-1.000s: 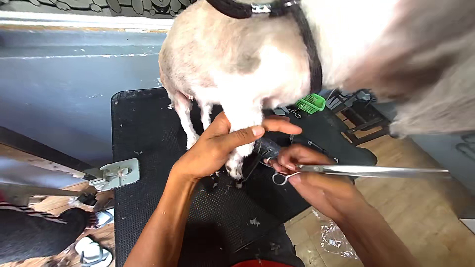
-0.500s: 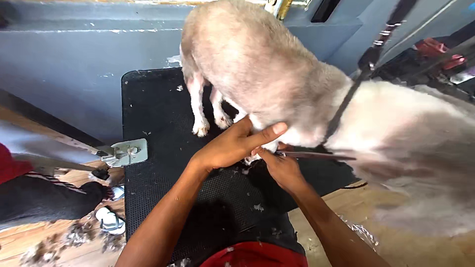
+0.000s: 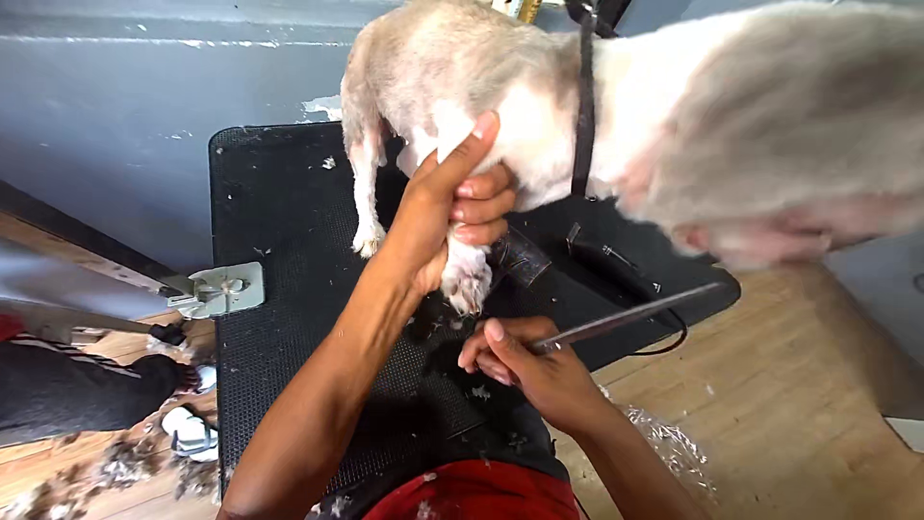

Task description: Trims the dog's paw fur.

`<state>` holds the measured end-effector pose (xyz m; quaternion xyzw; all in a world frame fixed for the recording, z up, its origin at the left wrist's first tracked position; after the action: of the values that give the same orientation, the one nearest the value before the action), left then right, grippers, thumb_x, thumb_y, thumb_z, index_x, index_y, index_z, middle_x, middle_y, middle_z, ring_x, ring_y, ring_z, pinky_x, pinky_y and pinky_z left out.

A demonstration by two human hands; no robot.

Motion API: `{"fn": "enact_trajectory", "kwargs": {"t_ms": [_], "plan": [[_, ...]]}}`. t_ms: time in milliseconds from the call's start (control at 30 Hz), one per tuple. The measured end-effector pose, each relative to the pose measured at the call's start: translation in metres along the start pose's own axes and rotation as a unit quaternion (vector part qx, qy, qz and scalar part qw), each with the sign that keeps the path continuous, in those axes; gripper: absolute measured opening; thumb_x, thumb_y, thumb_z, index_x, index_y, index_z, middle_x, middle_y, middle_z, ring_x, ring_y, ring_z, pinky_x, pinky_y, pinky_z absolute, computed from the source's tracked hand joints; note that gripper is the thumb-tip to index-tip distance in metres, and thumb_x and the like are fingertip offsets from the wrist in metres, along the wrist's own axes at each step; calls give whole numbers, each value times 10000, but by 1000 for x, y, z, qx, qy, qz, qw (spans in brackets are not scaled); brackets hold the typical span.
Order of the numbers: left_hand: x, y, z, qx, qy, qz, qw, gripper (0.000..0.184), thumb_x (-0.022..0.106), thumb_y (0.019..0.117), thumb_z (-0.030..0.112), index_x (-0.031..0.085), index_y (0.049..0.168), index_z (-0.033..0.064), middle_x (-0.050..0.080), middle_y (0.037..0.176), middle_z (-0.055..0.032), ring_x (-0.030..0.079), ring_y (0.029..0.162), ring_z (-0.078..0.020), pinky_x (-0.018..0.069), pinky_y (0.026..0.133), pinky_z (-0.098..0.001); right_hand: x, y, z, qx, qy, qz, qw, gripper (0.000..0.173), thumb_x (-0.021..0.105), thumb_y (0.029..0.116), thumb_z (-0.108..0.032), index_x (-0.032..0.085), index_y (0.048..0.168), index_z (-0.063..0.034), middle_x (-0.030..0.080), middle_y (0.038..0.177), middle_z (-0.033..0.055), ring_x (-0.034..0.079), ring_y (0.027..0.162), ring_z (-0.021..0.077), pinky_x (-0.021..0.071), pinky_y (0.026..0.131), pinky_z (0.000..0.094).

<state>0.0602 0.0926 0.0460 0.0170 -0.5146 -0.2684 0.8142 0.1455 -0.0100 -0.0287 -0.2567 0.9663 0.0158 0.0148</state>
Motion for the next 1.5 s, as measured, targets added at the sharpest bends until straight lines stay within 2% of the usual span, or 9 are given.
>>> {"fn": "enact_trajectory", "kwargs": {"t_ms": [100, 233, 300, 400, 500, 633, 867, 1100, 1500], "plan": [[-6, 4, 8, 3, -47, -19, 999, 435, 365, 1117, 322, 516, 754, 135, 426, 560, 64, 390, 411, -13, 351, 396, -133, -6, -19, 3, 71, -61, -75, 993, 245, 591, 1039, -345, 650, 1174, -150, 555, 723, -36, 517, 613, 25, 458, 581, 186], [-16, 1, 13, 9, -49, -14, 999, 374, 363, 1121, 309, 506, 825, 131, 422, 578, 55, 388, 415, -27, 361, 395, -141, -3, -40, -10, 110, -102, -262, 953, 655, 615, 936, -120, 376, 1545, -119, 586, 1065, 50, 599, 942, 137, 543, 795, 285], [-19, 0, 14, 4, -44, -11, 999, 395, 351, 1123, 310, 498, 801, 135, 412, 571, 54, 379, 414, -28, 353, 396, -143, -4, -42, -19, 125, -66, -334, 932, 759, 554, 913, -81, 249, 1608, -106, 562, 1193, 118, 596, 1073, 215, 551, 893, 348], [-20, 1, 17, 2, -43, -20, 999, 402, 340, 1125, 309, 489, 793, 139, 404, 563, 52, 374, 413, -27, 345, 394, -142, -15, -27, -35, 116, -65, -379, 916, 725, 499, 948, -99, 241, 1626, -108, 593, 1231, 144, 624, 1080, 219, 575, 886, 340], [-21, 1, 17, -3, -60, -22, 998, 419, 338, 1125, 310, 487, 776, 134, 406, 560, 50, 380, 415, -25, 349, 398, -139, -22, -3, -49, 99, -108, -390, 909, 615, 529, 1027, -147, 329, 1607, -118, 659, 1124, 93, 647, 925, 113, 572, 768, 227], [-21, 0, 15, -14, -68, -17, 997, 423, 331, 1127, 313, 479, 769, 143, 402, 551, 49, 364, 407, -22, 327, 385, -143, -21, 20, -39, 131, -140, -385, 903, 638, 603, 994, -90, 381, 1590, -137, 676, 1013, 71, 669, 802, 105, 591, 704, 219], [-22, 2, 17, -9, -75, -19, 997, 401, 320, 1130, 294, 463, 788, 139, 396, 563, 42, 359, 397, -25, 332, 373, -138, -13, -3, -15, 160, -160, -437, 870, 635, 659, 967, -121, 450, 1566, -158, 690, 1046, 83, 673, 821, 89, 596, 710, 236], [-20, 1, 16, -13, -81, -26, 996, 393, 323, 1130, 288, 464, 795, 139, 387, 544, 45, 357, 391, -29, 336, 373, -143, -26, -2, -47, 140, -35, -402, 904, 626, 668, 971, -178, 450, 1558, -158, 670, 991, 55, 662, 768, 84, 599, 674, 221], [-20, 1, 15, -16, -81, -18, 996, 405, 322, 1129, 284, 460, 777, 139, 394, 554, 43, 356, 392, -24, 325, 373, -133, -25, -30, -31, 157, -67, -413, 894, 666, 727, 936, -275, 477, 1544, -173, 679, 959, 31, 618, 748, 32, 534, 629, 167]]}}
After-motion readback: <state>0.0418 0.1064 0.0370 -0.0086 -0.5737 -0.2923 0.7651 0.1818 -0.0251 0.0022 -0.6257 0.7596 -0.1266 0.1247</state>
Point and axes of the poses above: each hand's wrist, its own y-axis towards the middle knuckle, its own x-axis out of the palm, z = x × y, the point moved 10 cm from there along y, towards the middle knuckle
